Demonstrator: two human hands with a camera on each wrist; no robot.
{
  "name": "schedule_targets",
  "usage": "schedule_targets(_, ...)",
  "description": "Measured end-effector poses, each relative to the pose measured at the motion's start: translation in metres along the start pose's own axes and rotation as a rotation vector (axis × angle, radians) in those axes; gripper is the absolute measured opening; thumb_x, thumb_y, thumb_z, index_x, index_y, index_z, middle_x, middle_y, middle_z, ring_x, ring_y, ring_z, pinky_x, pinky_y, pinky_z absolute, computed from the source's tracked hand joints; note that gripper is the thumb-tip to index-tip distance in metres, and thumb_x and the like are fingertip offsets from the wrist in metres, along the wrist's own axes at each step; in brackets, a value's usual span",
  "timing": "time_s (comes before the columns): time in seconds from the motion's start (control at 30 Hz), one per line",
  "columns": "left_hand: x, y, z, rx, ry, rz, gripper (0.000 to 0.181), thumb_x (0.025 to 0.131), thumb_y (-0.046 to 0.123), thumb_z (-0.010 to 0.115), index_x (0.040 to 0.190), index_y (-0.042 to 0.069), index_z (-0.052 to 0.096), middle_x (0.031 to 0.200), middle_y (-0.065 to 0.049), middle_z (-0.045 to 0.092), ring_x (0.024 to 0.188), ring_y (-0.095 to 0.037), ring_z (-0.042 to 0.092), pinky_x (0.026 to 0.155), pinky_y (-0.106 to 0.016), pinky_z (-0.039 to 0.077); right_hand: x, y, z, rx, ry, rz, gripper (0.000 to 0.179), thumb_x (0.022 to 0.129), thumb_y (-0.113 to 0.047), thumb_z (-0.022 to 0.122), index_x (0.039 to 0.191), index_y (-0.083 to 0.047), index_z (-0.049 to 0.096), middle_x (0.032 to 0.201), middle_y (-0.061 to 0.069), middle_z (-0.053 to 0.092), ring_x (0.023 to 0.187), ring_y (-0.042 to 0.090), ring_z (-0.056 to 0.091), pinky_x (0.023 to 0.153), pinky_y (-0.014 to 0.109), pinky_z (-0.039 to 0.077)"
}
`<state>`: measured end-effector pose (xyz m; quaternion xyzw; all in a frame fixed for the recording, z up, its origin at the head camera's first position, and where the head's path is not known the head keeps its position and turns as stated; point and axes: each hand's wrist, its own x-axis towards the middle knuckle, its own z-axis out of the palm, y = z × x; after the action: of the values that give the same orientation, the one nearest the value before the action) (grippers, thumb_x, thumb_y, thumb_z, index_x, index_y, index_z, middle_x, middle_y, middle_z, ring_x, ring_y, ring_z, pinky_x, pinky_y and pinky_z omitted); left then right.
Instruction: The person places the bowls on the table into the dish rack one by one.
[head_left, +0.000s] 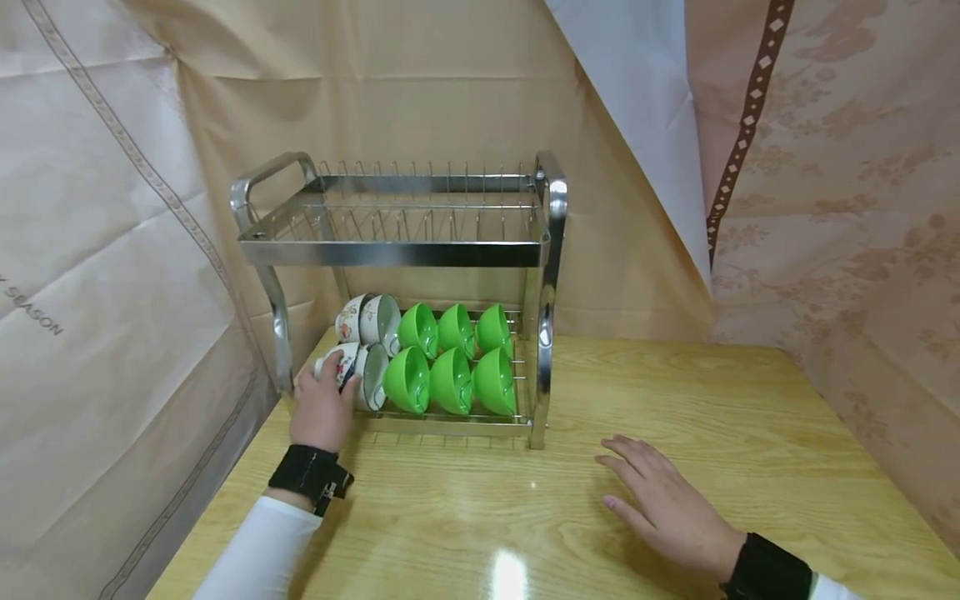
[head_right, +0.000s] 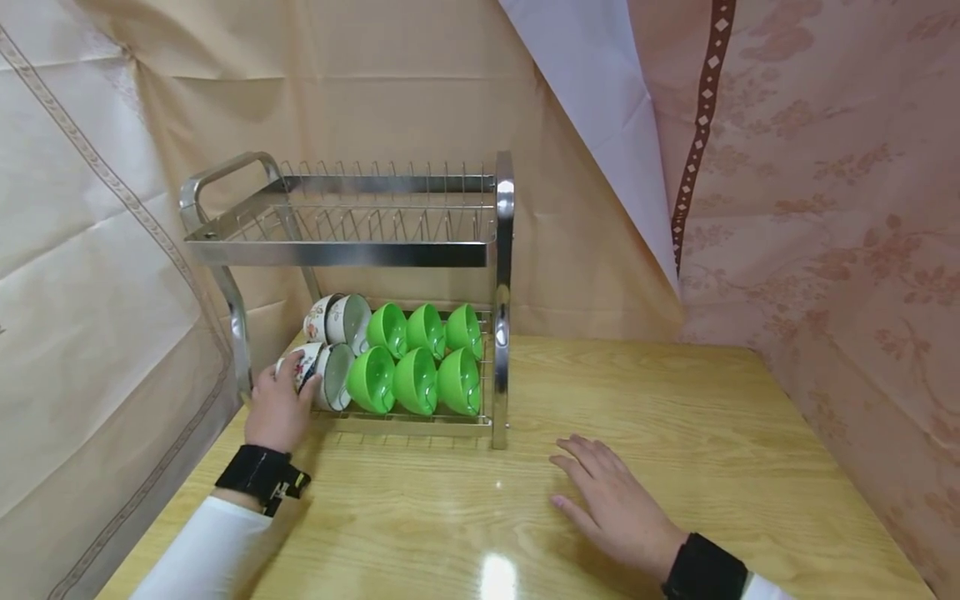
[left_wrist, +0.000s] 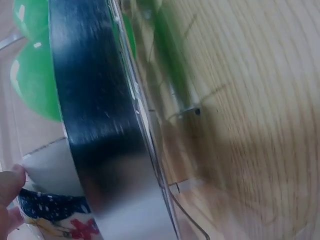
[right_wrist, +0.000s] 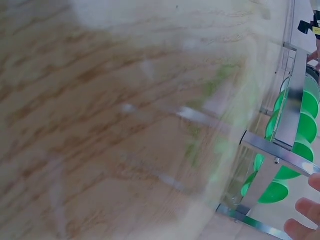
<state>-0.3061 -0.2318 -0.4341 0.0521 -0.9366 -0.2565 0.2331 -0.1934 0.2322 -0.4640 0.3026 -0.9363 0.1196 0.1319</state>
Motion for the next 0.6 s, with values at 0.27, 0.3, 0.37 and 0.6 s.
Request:
schedule_targets(0.27, 0.012, -0.015, 0.004, -0.033, -0.106, -0.017, 0.052, 0.104, 0.036, 0.041, 0.148, 0.009, 0.033, 0.131, -0.039, 0.039, 0.115, -0.055, 0.037, 0.086, -0.069, 0.040, 0.000, 0.001, 0.001, -0.008, -0.010, 0.001, 0.046, 0.095, -0.031, 0.062, 0.134, -0.009, 0.052, 0.144, 0.006, 0.043, 0.134, 0.020, 0.028, 0.111, 0.045, 0.022)
schedule_targets(0.3, 0.013, -0.017, 0.004, -0.041, -0.124, -0.025, 0.053, 0.105, 0.036, 0.038, 0.149, 0.009, 0.031, 0.131, -0.039, 0.039, 0.115, -0.054, 0.037, 0.087, -0.069, 0.040, 0.000, 0.001, 0.001, -0.007, -0.012, -0.001, 0.047, 0.095, -0.031, 0.062, 0.134, -0.009, 0.052, 0.144, 0.006, 0.043, 0.134, 0.020, 0.028, 0.111, 0.045, 0.023)
schedule_targets(0.37, 0.015, -0.020, 0.003, -0.061, -0.149, -0.032, 0.053, 0.106, 0.035, 0.034, 0.150, 0.006, 0.027, 0.133, -0.038, 0.038, 0.116, -0.054, 0.036, 0.091, -0.069, 0.038, 0.000, 0.001, 0.001, 0.003, -0.022, 0.002, 0.047, 0.095, -0.032, 0.061, 0.135, -0.009, 0.052, 0.144, 0.007, 0.043, 0.134, 0.020, 0.028, 0.111, 0.045, 0.023)
schedule_targets(0.6, 0.017, -0.018, 0.001, -0.136, -0.177, -0.030, 0.052, 0.107, 0.031, 0.032, 0.150, 0.003, 0.024, 0.140, -0.037, 0.033, 0.123, -0.050, 0.032, 0.099, -0.067, 0.033, 0.000, 0.001, 0.003, 0.024, -0.033, 0.002, 0.047, 0.096, -0.032, 0.061, 0.135, -0.009, 0.052, 0.143, 0.008, 0.043, 0.133, 0.023, 0.029, 0.111, 0.046, 0.023)
